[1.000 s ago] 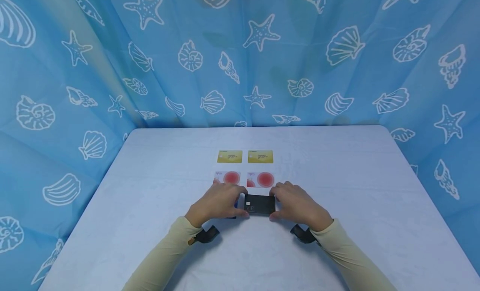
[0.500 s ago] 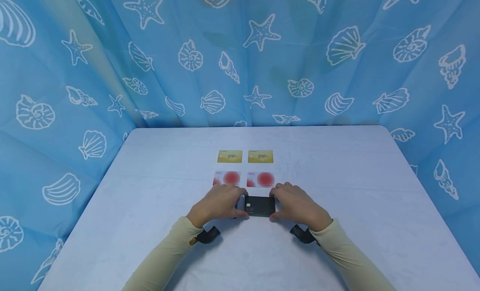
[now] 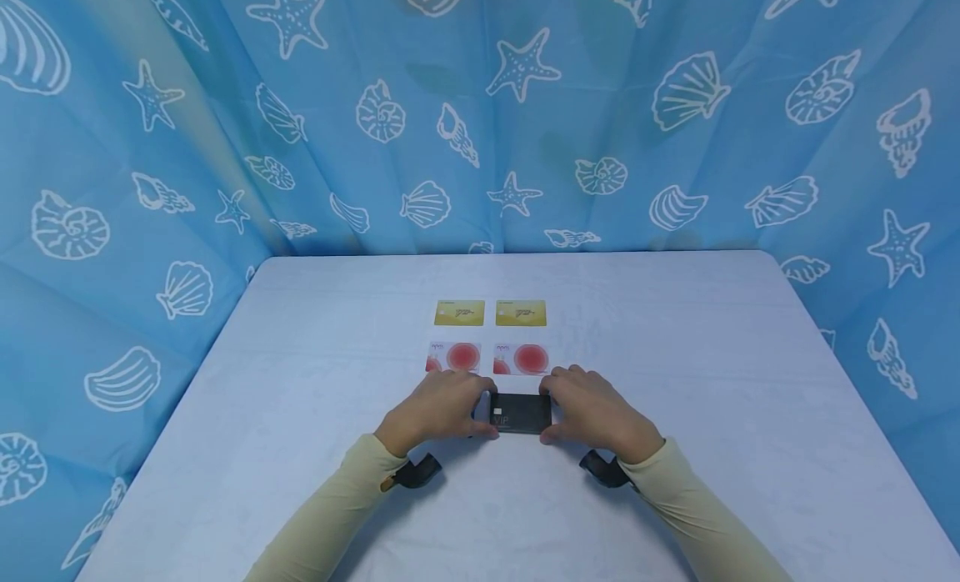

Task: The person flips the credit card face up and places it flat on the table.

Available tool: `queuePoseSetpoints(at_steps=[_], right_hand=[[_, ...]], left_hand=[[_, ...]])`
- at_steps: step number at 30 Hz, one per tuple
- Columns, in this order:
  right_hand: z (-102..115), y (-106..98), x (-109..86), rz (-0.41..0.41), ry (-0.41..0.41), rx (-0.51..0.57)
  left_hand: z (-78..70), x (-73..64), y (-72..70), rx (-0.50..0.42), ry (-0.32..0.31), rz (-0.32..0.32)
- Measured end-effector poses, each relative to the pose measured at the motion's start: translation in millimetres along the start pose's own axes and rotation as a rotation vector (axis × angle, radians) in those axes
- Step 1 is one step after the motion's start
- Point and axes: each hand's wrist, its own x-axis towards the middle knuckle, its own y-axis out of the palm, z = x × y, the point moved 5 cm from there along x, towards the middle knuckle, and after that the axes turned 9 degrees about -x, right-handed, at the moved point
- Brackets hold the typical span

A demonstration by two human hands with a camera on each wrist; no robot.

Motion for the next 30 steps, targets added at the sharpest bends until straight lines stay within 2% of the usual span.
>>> queuePoseSetpoints(at_steps=[30], right_hand=[[-1.2, -1.1, -2.2, 0.01, 0.032, 0.0]], left_hand=[[-1.8, 2.5, 2.1, -0.007, -0.027, 0.013]])
